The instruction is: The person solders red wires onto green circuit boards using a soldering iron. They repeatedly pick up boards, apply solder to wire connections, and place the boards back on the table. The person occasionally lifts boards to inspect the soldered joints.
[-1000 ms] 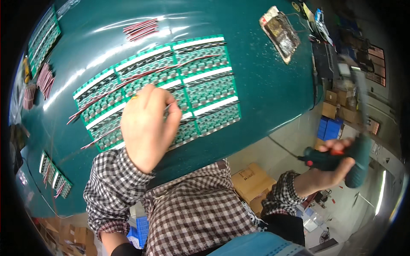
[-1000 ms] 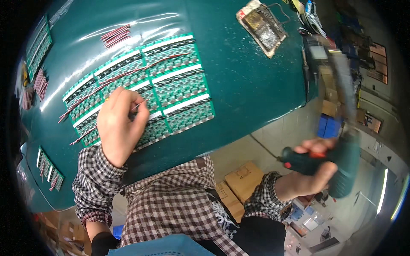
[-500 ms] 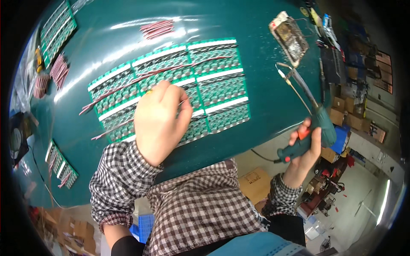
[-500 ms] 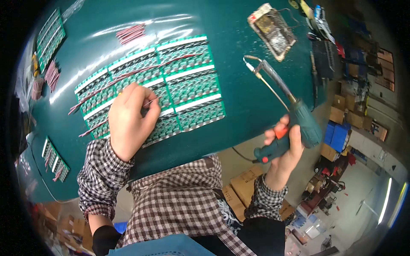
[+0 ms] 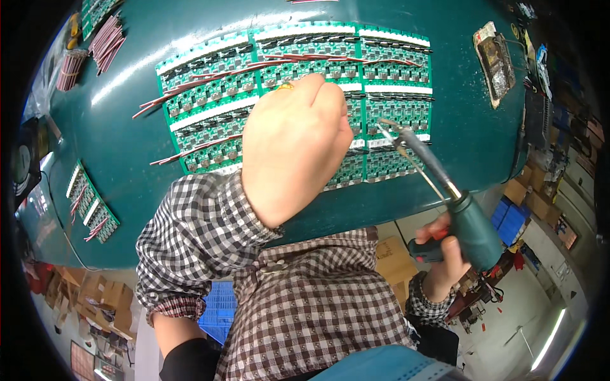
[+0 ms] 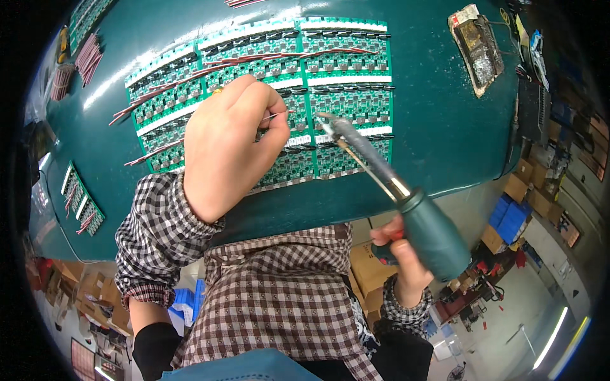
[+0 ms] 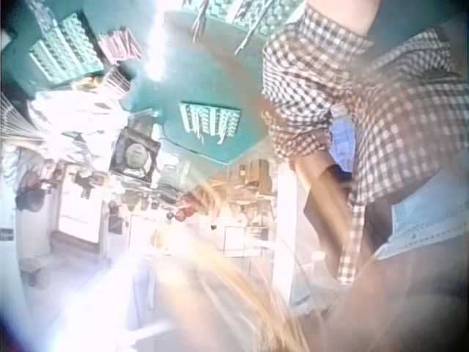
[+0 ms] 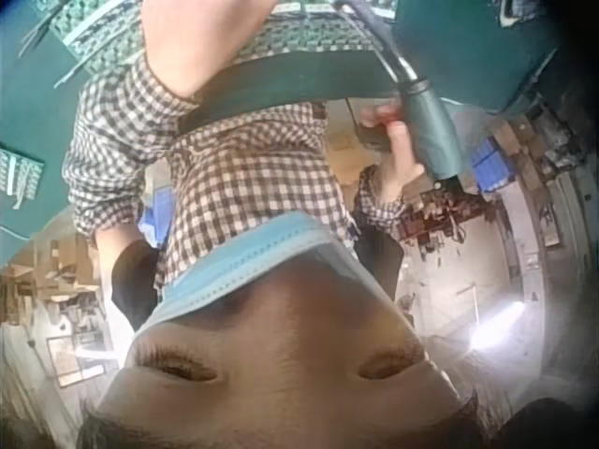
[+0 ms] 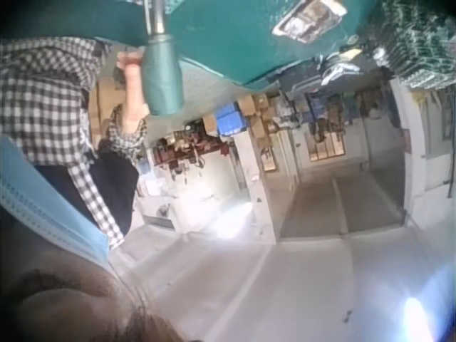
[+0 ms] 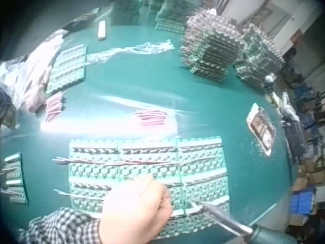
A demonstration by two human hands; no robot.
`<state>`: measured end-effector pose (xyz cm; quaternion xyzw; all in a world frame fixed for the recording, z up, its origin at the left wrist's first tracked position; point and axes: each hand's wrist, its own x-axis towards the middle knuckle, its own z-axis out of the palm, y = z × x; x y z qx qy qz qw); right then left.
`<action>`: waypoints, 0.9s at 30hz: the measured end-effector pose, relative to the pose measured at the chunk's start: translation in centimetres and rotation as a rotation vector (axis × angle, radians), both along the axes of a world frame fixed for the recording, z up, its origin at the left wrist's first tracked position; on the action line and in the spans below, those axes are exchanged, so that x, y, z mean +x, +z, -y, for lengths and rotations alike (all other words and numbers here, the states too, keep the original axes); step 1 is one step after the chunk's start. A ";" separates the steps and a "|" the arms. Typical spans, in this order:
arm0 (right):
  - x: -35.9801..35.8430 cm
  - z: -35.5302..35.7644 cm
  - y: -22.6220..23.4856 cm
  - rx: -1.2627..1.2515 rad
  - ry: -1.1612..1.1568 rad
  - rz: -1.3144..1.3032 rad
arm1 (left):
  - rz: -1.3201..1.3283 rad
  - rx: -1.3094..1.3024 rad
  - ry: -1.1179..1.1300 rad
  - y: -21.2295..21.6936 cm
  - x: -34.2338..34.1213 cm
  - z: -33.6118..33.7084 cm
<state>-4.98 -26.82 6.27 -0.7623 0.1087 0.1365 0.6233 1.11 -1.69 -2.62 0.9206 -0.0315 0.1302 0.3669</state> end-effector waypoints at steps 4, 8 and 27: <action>-0.4 -1.7 -0.1 -0.166 0.041 -0.013 | -0.019 -0.003 0.001 0.1 0.2 0.1; -0.6 -2.3 -0.4 -0.234 0.036 -0.005 | -0.018 -0.012 -0.003 0.1 0.2 0.0; -0.1 -0.7 -0.9 -0.208 0.233 -0.017 | -0.019 0.003 0.019 -0.1 0.0 0.1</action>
